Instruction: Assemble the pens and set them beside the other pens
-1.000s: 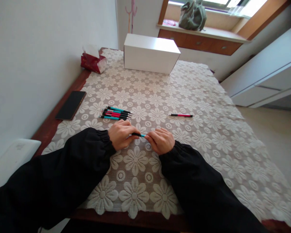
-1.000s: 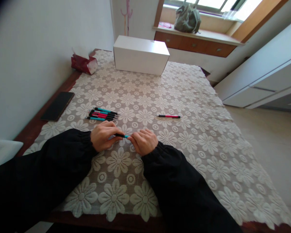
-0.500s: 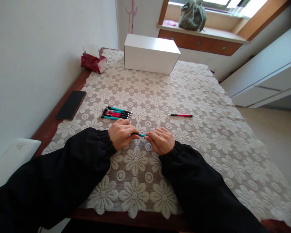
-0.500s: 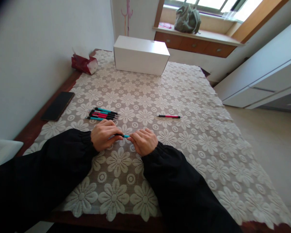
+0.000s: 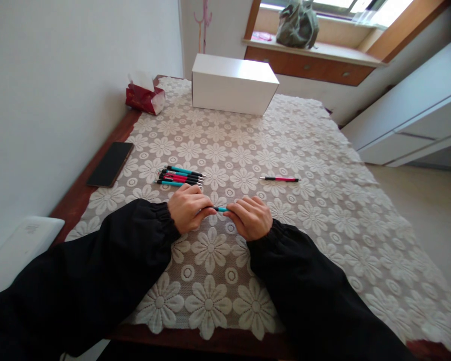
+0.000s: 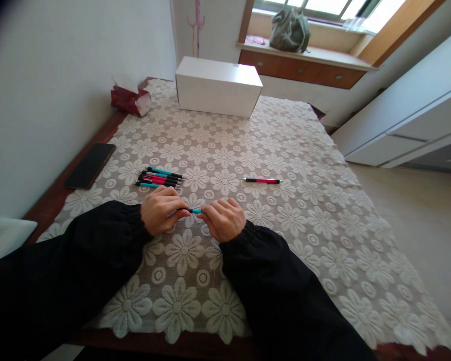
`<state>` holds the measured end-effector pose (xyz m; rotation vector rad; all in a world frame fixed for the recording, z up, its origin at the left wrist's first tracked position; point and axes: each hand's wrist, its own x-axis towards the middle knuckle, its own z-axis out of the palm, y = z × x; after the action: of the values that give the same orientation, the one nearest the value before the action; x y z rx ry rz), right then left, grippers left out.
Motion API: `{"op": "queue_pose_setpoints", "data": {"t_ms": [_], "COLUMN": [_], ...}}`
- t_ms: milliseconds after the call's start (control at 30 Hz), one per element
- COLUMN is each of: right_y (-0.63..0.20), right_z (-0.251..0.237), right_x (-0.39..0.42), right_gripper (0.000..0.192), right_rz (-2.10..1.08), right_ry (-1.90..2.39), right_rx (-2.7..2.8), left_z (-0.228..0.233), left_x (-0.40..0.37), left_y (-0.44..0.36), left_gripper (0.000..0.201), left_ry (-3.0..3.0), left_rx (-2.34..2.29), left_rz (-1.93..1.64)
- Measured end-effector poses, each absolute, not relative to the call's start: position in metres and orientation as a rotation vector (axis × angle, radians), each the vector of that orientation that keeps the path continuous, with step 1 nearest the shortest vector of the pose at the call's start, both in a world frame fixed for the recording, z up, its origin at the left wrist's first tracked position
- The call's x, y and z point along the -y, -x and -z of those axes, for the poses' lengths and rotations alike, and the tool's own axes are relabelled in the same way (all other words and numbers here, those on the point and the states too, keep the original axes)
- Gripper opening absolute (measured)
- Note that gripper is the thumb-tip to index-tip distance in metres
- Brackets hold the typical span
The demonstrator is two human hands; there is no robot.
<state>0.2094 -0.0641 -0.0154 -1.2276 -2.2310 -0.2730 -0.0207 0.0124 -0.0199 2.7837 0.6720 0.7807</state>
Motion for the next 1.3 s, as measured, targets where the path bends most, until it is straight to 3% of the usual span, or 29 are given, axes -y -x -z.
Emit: {"op": "queue_pose_setpoints", "data": {"t_ms": [233,367,533,700,933,1233,1300], "right_y": [-0.216,-0.221,-0.219,-0.216,-0.217,-0.216,-0.215], "right_z": [0.022,0.023,0.023,0.028,0.031,0.029,0.028], "right_x": [0.063,0.061,0.063,0.063,0.061,0.062,0.061], "right_gripper": [0.025,0.031,0.024,0.041,0.069,0.060,0.051], "right_rz": [0.014,-0.236,-0.365,-0.323,-0.636,-0.508,-0.484], "right_ry": [1.354,1.476,1.435,1.526,1.245,1.212,1.206], "right_rx": [2.013,1.660,1.692,1.716,1.767,1.846,1.906], "left_z": [0.014,0.009,0.008,0.009,0.011,0.011,0.012], "left_x": [-0.011,-0.009,-0.007,-0.007,-0.006,-0.006,-0.006], "left_y": [0.022,0.022,0.022,0.023,0.023,0.022,0.023], "left_gripper": [0.028,0.022,0.022,0.024,0.023,0.021,0.021], "left_ry": [-2.681,-2.599,-2.560,-2.544,-2.569,-2.551,-2.543], "left_rx": [-0.803,-0.899,-0.928,-0.964,-0.971,-0.989,-0.994], "left_rz": [-0.926,-0.915,-0.917,-0.920,-0.942,-0.944,-0.933]}}
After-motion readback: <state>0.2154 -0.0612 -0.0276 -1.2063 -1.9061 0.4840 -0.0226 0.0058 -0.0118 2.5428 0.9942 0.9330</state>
